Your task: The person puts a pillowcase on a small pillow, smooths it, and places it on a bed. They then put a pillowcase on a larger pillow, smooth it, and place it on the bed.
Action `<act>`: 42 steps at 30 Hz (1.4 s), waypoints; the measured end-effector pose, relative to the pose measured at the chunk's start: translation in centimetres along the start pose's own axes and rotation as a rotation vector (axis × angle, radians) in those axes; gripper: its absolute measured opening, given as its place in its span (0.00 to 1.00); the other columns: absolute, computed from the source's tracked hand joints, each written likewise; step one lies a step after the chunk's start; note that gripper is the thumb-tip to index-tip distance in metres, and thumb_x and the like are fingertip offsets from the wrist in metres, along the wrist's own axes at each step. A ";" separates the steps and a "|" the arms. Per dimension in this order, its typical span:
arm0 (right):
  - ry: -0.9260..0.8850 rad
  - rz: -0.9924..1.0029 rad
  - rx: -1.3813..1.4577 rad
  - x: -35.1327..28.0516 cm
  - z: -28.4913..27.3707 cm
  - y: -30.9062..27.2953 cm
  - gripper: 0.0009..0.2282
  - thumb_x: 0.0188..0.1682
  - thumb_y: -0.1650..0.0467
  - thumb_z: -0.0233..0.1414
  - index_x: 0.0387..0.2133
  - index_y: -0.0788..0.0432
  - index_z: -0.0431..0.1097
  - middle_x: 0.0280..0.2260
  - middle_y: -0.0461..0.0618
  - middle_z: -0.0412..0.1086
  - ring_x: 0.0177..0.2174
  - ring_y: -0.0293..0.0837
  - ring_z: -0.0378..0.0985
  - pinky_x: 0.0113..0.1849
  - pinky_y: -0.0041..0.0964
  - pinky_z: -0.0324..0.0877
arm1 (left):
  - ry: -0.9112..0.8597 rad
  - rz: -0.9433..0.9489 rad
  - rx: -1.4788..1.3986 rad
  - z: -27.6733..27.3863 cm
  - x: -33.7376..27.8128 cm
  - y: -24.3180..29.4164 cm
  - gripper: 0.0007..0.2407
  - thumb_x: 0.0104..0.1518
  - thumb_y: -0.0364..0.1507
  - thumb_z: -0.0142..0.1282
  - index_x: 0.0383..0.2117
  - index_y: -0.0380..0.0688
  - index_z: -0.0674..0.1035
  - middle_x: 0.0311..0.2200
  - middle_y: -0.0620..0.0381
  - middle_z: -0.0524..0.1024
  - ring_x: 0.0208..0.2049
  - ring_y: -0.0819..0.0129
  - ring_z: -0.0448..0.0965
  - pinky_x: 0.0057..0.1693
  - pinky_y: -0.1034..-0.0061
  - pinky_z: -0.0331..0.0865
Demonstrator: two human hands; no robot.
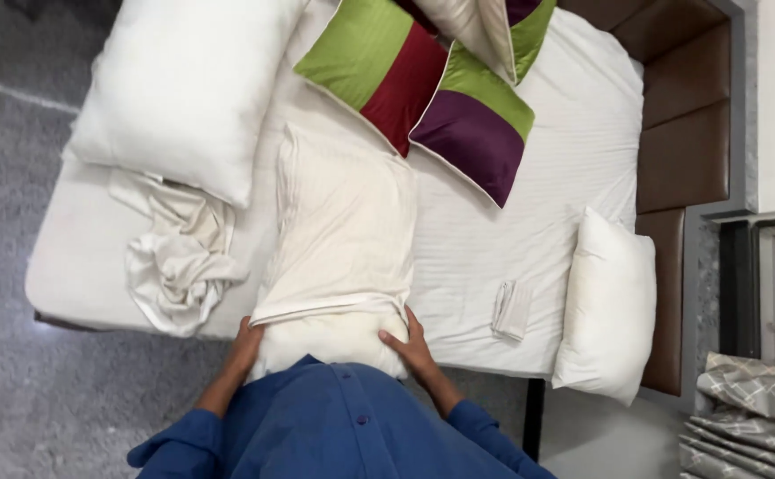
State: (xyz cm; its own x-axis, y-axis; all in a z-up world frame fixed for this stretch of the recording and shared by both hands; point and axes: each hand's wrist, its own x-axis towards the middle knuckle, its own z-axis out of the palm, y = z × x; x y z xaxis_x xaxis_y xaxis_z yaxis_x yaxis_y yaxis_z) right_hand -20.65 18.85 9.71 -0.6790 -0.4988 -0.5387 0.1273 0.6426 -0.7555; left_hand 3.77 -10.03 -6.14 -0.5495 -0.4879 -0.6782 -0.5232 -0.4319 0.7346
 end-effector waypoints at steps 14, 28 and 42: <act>0.506 -0.279 0.465 0.0 -3.1 -1.8 0.12 0.52 0.77 0.60 0.44 0.66 0.65 0.40 0.54 0.71 0.39 0.42 0.72 0.42 0.34 0.71 | 0.015 0.457 0.249 -3.1 -10.6 26.6 0.13 0.62 0.34 0.50 0.40 0.38 0.82 0.29 0.48 0.81 0.30 0.62 0.79 0.40 0.68 0.70; 0.638 -0.514 0.599 -7.7 0.5 -2.8 0.14 0.56 0.83 0.47 0.52 0.62 0.54 0.38 0.53 0.71 0.34 0.35 0.72 0.37 0.27 0.69 | 0.236 0.679 0.231 -5.3 -14.7 23.4 0.08 0.58 0.24 0.53 0.38 0.36 0.83 0.24 0.43 0.80 0.24 0.61 0.78 0.34 0.69 0.68; 0.213 -0.114 0.485 -13.1 4.1 6.0 0.15 0.56 0.77 0.43 0.57 0.61 0.55 0.44 0.54 0.75 0.41 0.39 0.76 0.43 0.31 0.71 | 0.085 0.480 0.573 -9.0 -16.9 17.5 0.19 0.55 0.24 0.55 0.55 0.41 0.76 0.44 0.41 0.80 0.44 0.49 0.81 0.47 0.63 0.71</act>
State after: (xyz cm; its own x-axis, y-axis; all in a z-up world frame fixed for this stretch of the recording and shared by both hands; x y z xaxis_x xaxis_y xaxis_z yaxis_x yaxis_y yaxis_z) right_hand -8.05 26.85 10.72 -0.8330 -0.3886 -0.3938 0.3290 0.2243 -0.9173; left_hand 9.81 -16.14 18.33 -0.7624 -0.5903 -0.2650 -0.5090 0.2944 0.8089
